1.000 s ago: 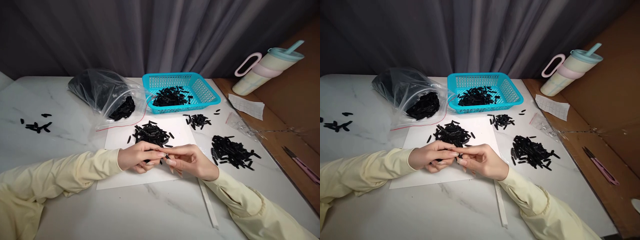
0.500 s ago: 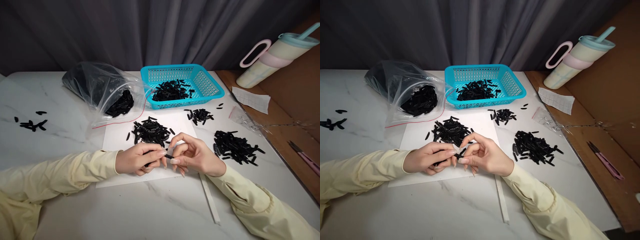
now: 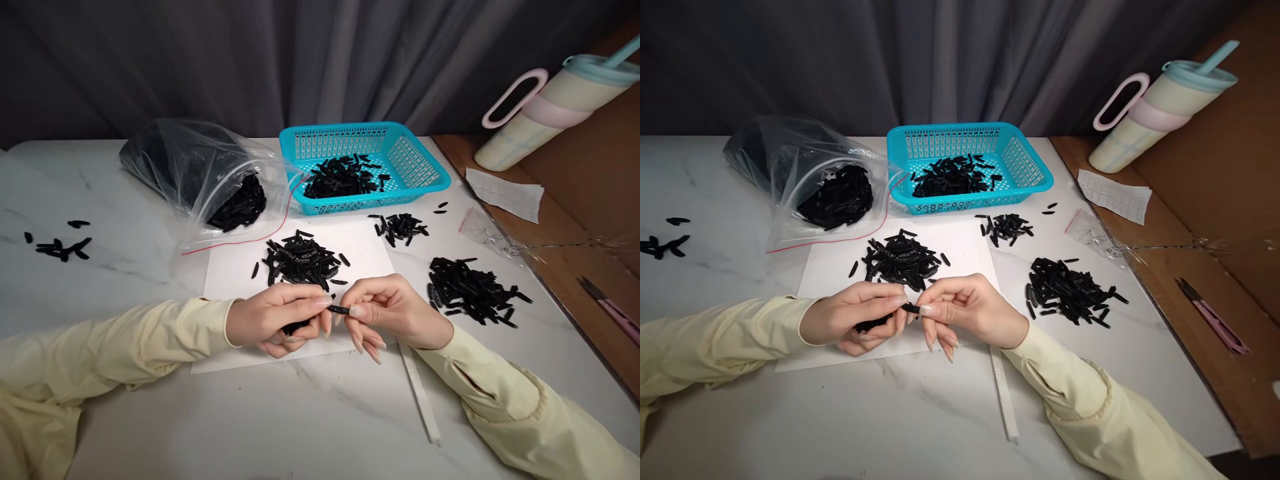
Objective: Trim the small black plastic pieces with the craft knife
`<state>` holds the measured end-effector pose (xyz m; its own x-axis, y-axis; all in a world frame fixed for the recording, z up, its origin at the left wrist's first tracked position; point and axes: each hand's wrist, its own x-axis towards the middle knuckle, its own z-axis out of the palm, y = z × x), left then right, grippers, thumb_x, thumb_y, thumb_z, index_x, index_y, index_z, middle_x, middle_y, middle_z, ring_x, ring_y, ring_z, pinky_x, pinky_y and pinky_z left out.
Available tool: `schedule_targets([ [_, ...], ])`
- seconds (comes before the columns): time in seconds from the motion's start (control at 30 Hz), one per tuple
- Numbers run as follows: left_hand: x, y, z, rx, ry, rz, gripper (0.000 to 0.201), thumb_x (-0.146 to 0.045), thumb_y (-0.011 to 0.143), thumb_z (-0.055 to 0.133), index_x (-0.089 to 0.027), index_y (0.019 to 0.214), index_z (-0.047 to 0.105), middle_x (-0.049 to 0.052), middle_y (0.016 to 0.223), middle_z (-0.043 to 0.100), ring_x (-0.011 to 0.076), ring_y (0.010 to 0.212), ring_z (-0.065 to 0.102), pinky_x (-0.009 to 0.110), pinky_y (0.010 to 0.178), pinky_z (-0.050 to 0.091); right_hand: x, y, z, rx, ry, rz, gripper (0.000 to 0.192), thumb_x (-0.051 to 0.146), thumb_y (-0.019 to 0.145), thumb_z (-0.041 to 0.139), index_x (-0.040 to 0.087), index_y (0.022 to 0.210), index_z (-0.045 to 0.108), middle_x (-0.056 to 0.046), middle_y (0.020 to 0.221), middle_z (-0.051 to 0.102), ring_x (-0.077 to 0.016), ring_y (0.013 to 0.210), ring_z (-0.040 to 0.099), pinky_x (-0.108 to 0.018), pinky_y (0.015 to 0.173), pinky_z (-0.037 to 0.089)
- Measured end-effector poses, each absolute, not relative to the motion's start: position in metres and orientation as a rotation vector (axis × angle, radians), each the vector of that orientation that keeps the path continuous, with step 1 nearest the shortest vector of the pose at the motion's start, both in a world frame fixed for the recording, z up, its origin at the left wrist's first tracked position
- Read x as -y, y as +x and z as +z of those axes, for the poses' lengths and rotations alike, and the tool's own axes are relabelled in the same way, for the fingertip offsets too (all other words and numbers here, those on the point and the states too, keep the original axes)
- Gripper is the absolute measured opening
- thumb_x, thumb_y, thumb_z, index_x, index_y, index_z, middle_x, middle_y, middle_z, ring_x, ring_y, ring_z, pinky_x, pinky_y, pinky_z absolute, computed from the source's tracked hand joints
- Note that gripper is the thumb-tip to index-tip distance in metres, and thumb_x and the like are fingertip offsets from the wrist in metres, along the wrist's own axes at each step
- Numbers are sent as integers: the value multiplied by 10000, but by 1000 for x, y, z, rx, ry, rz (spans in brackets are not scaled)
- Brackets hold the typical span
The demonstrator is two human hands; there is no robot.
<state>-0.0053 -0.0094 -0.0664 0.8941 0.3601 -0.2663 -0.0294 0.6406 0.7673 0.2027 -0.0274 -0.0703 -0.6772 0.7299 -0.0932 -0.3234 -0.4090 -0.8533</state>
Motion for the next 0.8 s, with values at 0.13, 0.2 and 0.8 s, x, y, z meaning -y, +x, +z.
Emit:
schedule_targets([
  [0.13, 9, -5, -66, -408, 802, 235, 277, -332, 942, 390, -132, 801, 521, -84, 511, 354, 16, 347, 208, 87, 277, 229, 28, 201, -71, 1104, -619, 2138, 109, 218, 837, 647, 110, 846, 633, 3, 576, 648, -45, 382, 457, -178, 363, 481],
  [0.2, 9, -5, -65, -400, 791, 232, 274, -327, 942, 390, -133, 800, 522, -81, 515, 363, 16, 346, 211, 85, 277, 233, 28, 200, -70, 1101, -636, 2141, 127, 233, 836, 647, 107, 837, 633, 1, 570, 646, -43, 376, 442, -175, 355, 471],
  [0.8, 8, -5, -65, -394, 751, 224, 274, -304, 951, 360, -142, 797, 518, -79, 506, 355, 21, 352, 206, 78, 280, 256, 28, 201, -70, 1097, -659, 2134, 131, 236, 850, 633, 105, 854, 626, -11, 598, 659, -54, 382, 482, -180, 365, 462],
])
